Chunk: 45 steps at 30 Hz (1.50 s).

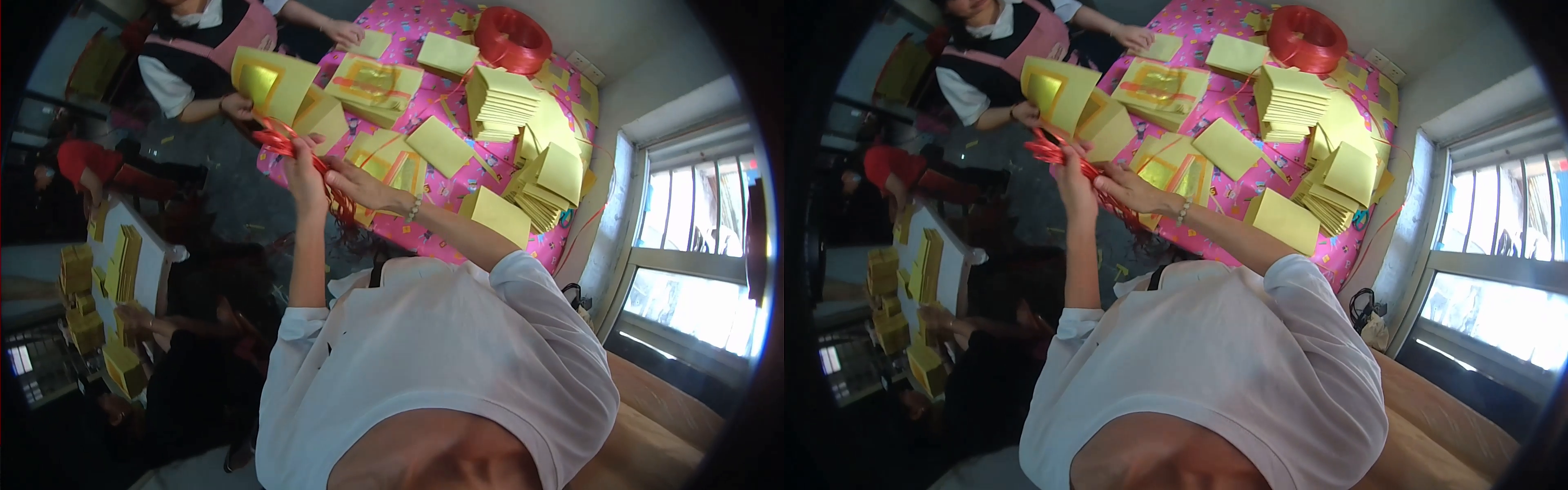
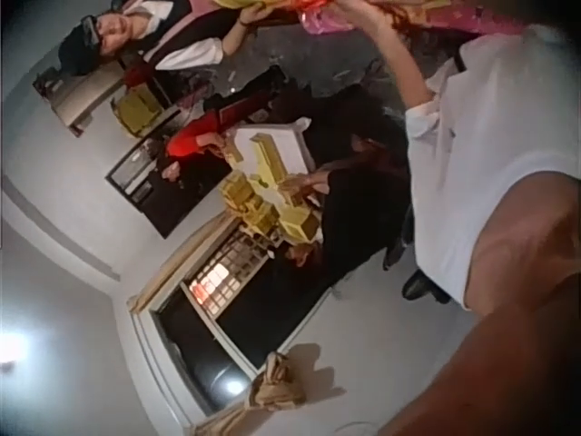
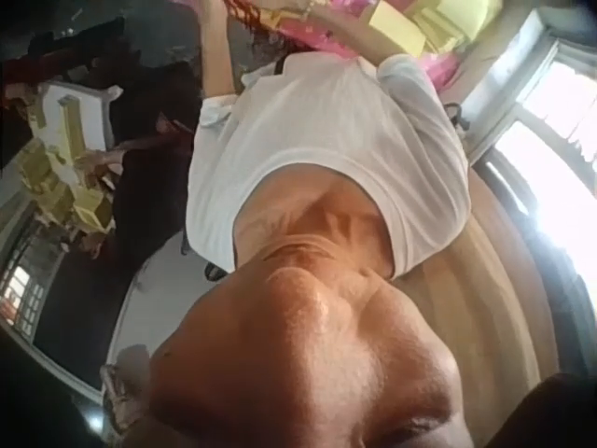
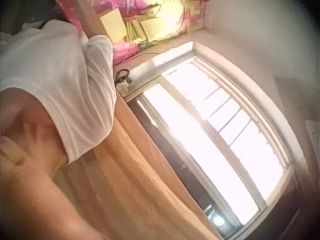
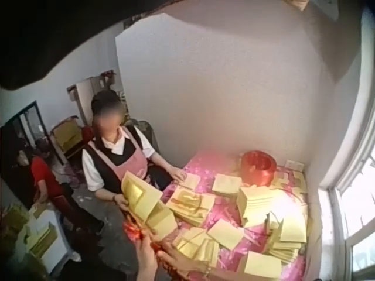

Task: Bundling stacks of yellow paper with red ribbons.

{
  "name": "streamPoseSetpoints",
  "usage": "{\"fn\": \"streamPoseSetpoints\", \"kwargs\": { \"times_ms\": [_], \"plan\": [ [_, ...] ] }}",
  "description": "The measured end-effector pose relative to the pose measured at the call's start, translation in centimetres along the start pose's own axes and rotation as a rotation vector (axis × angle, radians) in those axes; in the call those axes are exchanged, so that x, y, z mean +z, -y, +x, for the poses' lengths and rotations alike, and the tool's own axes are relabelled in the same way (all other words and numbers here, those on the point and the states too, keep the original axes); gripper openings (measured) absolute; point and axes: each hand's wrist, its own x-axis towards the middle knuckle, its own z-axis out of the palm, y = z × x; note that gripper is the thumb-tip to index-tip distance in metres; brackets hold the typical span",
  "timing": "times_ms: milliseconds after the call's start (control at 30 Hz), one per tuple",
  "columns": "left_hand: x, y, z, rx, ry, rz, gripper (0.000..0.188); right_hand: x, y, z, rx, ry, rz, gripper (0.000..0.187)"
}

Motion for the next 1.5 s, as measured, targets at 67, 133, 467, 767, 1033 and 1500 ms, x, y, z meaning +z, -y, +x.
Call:
{"fn": "streamPoseSetpoints", "kwargs": {
  "times_ms": [67, 133, 467, 767, 1033, 1500],
  "plan": [
    [-1.4, -3.5, 0.5, -0.102, 0.004, -0.239, 0.027, 2.5, 0.9, -0.3, -0.018, 0.099, 0.208, 0.04],
    [-3.4, -6.2, 1.0, -0.151, 0.002, -0.38, 0.026, 4.4, 1.5, -1.3, 0.019, 0.245, 0.277, 0.037],
    [-25.1, -13.4, -0.9, -0.114, -0.265, -0.334, 0.021, 4.3, -5.7, -6.1, 0.333, 0.91, 0.319, 0.028],
    [-42.4, 1.4, -11.1, -0.488, -0.783, -0.484, 0.025, -0.2, -4.7, -3.2, 0.543, 1.073, 0.323, 0.034],
    [-25.5, 8.5, -10.3, -0.008, -0.587, 1.37, 0.052, 1.4, -3.8, -2.3, 0.355, 1.108, -0.066, 0.041],
    [-14.0, 1.6, -8.2, -0.072, 0.282, 1.269, 0.046, 1.2, -2.7, -1.7, 0.434, 1.222, 0.345, 0.032]
  ]
}}
